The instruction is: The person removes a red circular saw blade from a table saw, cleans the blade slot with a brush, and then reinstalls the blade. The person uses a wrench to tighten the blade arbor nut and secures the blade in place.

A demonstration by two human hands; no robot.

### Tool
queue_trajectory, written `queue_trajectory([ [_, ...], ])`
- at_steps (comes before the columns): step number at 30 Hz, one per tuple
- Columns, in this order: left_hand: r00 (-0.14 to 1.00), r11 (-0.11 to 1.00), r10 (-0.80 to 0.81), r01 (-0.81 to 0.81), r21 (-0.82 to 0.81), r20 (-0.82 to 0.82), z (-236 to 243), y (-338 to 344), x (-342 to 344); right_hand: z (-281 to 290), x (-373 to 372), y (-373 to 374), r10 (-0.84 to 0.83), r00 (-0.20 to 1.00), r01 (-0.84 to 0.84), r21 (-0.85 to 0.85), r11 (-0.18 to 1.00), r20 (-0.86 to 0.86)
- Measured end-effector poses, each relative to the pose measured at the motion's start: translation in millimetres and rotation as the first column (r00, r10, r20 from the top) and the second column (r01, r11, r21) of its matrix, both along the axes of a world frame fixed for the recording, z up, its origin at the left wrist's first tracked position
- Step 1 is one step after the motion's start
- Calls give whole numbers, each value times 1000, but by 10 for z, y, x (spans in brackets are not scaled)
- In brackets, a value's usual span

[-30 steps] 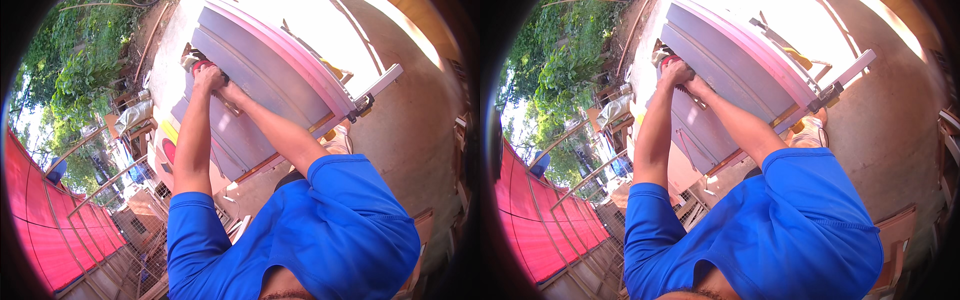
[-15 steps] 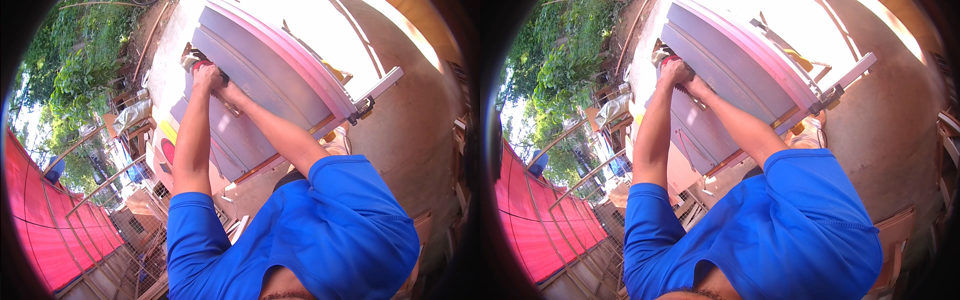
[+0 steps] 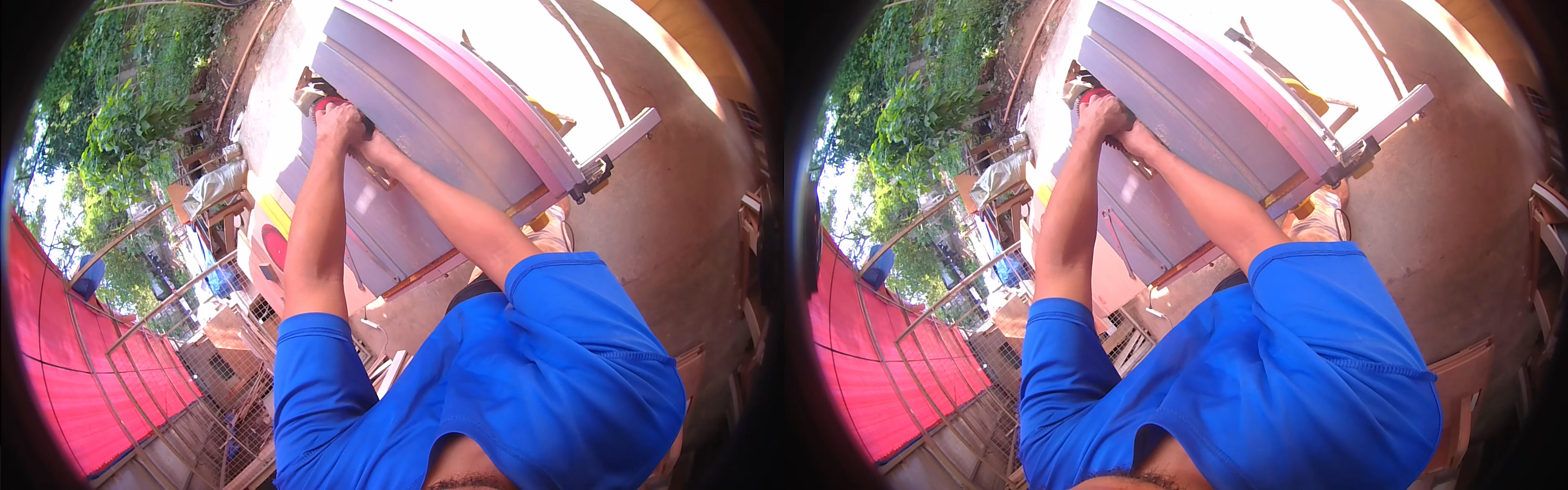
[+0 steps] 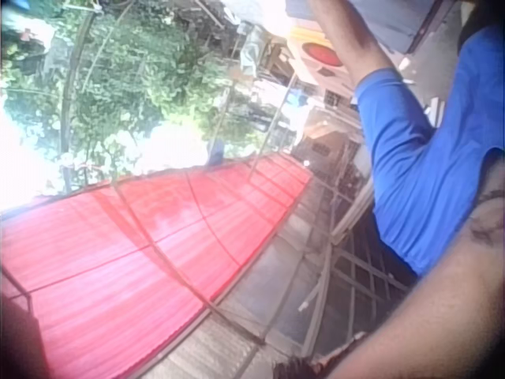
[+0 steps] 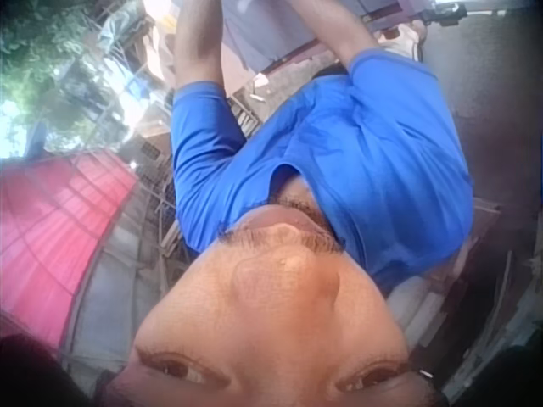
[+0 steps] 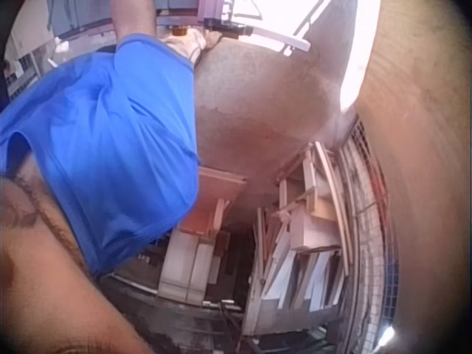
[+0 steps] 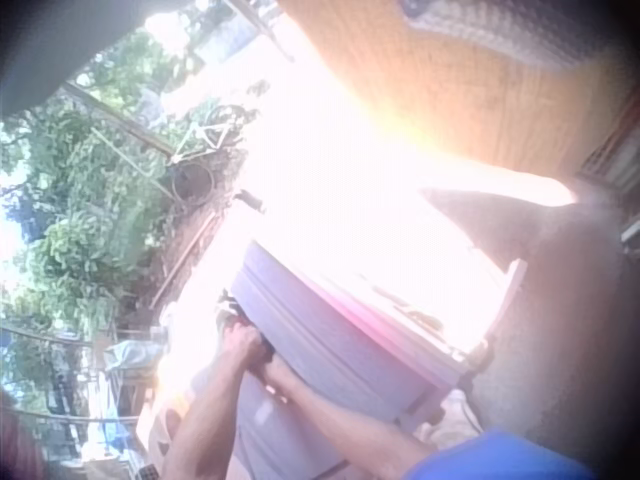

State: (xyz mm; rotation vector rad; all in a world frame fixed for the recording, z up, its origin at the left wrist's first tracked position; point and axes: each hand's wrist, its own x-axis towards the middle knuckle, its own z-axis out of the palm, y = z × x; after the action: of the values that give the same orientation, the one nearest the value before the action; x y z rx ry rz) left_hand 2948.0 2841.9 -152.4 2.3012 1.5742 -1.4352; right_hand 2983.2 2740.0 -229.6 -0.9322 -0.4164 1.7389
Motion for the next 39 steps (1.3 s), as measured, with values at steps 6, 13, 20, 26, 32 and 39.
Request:
queue_trajectory([
  [6,997,996,-72,73,47,-23,-37,-50,-32,-20,9,-18,51,998,-51,-22,998,23],
  [13,997,982,-58,46,185,60,-108,-123,-50,124,182,-43,114,993,-112,-56,992,28],
  [20,994,941,-57,23,338,92,-264,-252,-130,28,6,-72,65,992,-58,-60,996,109],
  [26,993,908,-59,12,419,100,-300,-251,-205,-68,-103,-38,150,980,-145,-49,988,128],
  [32,998,948,18,-38,317,65,-195,-182,-23,97,75,-5,121,986,-120,-10,993,112],
  [39,996,947,66,-82,311,62,-408,-180,-151,-35,34,-86,172,984,-172,-3,985,39],
])
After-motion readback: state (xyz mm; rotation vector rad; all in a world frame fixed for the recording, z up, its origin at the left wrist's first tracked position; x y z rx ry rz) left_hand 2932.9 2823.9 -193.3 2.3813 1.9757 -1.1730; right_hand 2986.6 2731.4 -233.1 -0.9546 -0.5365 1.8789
